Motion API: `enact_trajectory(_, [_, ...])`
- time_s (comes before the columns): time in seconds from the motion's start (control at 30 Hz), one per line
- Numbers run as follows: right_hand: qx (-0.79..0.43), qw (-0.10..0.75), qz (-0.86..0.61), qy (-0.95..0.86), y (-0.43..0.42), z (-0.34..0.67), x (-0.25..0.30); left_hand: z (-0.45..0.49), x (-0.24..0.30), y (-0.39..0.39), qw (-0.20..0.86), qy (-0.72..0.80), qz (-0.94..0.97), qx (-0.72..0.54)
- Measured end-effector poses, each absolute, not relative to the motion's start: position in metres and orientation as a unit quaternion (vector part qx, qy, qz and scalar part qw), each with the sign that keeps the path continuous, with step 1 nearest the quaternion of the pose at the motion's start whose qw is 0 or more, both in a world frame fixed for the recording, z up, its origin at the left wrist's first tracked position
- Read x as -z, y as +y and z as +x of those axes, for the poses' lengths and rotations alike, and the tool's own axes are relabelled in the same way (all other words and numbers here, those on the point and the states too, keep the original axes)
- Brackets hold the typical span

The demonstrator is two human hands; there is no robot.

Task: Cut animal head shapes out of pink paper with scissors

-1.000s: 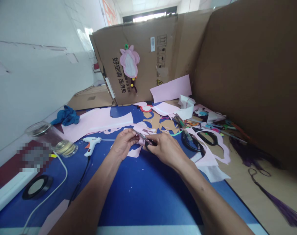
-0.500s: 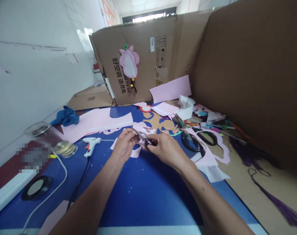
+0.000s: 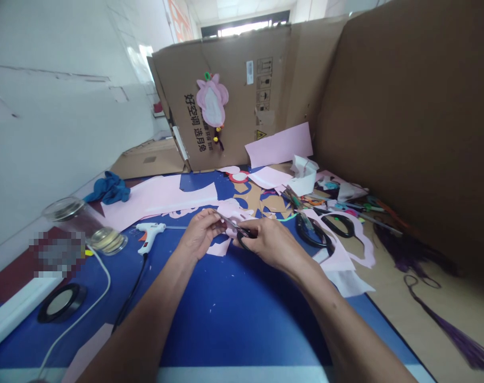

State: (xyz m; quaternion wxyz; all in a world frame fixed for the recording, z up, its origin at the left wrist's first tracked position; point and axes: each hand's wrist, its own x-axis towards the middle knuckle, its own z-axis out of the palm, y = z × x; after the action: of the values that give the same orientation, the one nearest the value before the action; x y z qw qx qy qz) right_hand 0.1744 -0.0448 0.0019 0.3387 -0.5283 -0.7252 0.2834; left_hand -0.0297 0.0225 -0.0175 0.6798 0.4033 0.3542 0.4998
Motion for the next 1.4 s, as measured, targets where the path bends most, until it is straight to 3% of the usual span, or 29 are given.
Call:
enact_trajectory(0.77, [-0.328,0.371,-0.509,-0.704,-0.046,0.166,-0.005,-0.012,0.030,0.024,0.670,0.251,0.331,-0.615])
enact_trajectory(1.4, [-0.323,0.368,-0.517,-0.702,-0.046,0.166,-0.004,-0.018,0.020,0.021,0.717,0.270,0.314,-0.561])
